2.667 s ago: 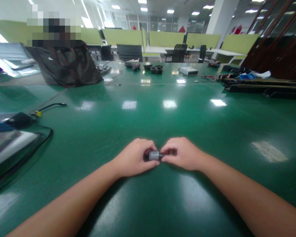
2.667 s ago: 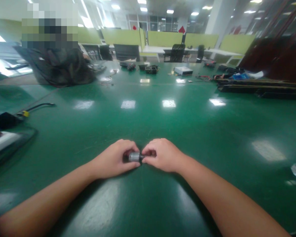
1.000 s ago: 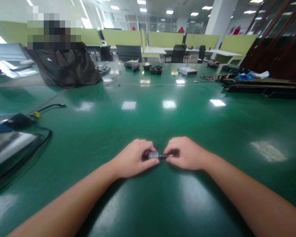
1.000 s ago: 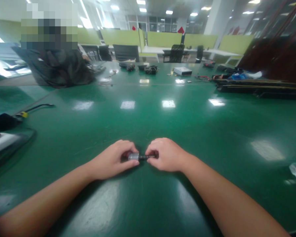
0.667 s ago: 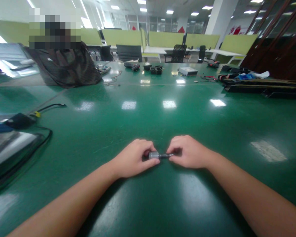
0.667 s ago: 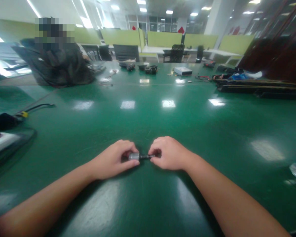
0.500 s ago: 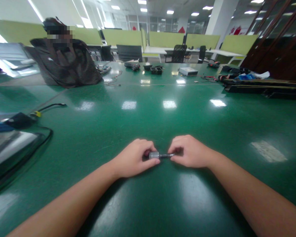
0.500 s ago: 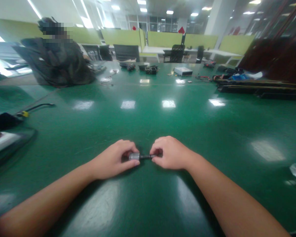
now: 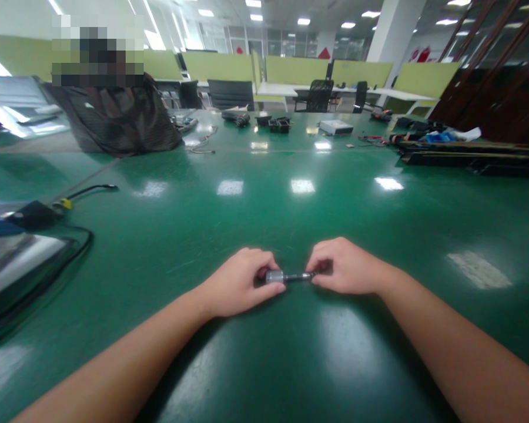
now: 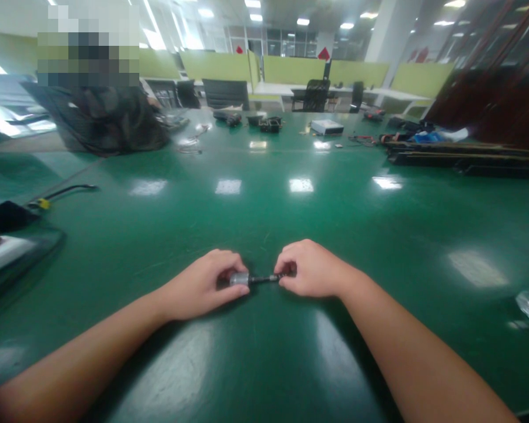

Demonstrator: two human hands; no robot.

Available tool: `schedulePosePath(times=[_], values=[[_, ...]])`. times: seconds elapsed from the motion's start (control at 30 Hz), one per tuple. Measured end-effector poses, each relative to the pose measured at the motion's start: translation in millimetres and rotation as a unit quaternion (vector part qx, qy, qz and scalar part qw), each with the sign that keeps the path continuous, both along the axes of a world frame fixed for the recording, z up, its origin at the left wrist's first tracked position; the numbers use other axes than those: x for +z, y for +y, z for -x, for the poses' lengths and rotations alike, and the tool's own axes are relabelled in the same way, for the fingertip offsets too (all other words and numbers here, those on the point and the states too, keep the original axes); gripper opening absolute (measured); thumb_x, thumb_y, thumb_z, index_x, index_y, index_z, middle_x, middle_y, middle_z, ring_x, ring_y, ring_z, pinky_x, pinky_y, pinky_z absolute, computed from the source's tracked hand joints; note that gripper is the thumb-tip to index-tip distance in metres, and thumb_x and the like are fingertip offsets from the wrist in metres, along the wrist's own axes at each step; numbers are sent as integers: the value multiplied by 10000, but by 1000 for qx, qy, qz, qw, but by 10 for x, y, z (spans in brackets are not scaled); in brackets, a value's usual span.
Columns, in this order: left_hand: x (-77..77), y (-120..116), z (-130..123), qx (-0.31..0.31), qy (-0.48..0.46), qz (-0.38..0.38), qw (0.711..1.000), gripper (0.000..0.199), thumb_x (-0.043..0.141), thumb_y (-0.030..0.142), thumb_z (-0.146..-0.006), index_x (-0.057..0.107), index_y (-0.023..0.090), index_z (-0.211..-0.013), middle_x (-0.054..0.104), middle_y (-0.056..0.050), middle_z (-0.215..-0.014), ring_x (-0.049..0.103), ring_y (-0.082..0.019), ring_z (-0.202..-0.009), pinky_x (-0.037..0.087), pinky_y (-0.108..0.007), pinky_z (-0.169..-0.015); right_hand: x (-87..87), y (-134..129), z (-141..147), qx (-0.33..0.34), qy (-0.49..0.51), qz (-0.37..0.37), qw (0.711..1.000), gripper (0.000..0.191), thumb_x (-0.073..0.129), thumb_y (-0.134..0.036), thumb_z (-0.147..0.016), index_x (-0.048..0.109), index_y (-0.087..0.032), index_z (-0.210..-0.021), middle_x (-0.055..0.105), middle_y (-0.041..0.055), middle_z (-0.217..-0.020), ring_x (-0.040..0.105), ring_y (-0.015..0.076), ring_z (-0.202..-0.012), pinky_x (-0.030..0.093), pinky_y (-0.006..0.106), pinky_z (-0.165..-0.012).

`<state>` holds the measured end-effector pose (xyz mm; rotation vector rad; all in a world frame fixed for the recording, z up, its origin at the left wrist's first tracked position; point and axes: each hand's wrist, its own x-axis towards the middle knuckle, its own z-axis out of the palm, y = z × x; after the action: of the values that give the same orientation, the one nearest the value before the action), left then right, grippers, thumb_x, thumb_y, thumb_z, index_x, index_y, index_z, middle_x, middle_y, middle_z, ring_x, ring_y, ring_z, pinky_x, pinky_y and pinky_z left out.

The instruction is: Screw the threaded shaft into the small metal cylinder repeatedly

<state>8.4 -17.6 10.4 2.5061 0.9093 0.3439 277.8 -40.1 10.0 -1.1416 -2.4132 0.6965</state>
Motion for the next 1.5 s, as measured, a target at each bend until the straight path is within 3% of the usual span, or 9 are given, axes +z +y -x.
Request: schedulePosePath(times=[0.27,0.67,0.73,0.87,1.03,1.13,1.5], values=[[8,-10,23,-3,-5,-5,1000,244,675,441,-884,673,200,-921,643,-12,-798,584,-180,-734,408,-300,-709,3,44,-114,-25,6,54,998,129,715,-140,-743,768,-179,-854,721,16,-797,636,133,-699,497,249,-658],[14,-8,-11,6,-6,-4,1000,228,699,428,-865,668,207,-912,636,1,-786,585,-177,-722,400,-300,-710,-45,-2,75,-30,52,79,995,146,763,-218,-790,784,-184,-930,732,25,-835,645,131,-713,486,242,-660],[15,-7,-30,11,-4,-5,1000,229,730,408,-835,662,206,-919,634,6,-782,592,-178,-725,405,-303,-718,-80,-23,186,-62,83,67,992,146,772,-225,-792,779,-178,-931,732,22,-808,629,122,-674,475,235,-643],[10,-8,-58,13,1,-9,1000,253,775,377,-782,658,206,-926,639,10,-785,605,-185,-746,410,-309,-736,-106,-54,326,-37,63,10,997,132,787,-203,-781,778,-192,-912,734,17,-819,622,128,-705,455,245,-672],[9,2,-65,0,-8,-4,1000,297,726,474,-836,667,206,-949,636,5,-784,601,-182,-745,403,-306,-729,-113,-48,306,-25,65,-2,998,113,765,-200,-812,773,-184,-924,744,27,-873,635,142,-763,461,255,-706],[11,8,-61,-2,-13,5,1000,233,653,436,-904,671,209,-953,636,7,-784,592,-165,-725,395,-298,-719,-119,-42,300,-6,58,-18,998,103,754,-201,-829,772,-177,-928,745,36,-893,641,156,-803,466,270,-741],[27,-3,-70,7,-7,-1,1000,206,715,386,-844,668,198,-913,639,5,-789,595,-174,-739,397,-299,-724,-136,-41,300,22,57,-65,996,104,721,-212,-860,769,-182,-947,742,40,-882,637,174,-834,476,289,-774]])
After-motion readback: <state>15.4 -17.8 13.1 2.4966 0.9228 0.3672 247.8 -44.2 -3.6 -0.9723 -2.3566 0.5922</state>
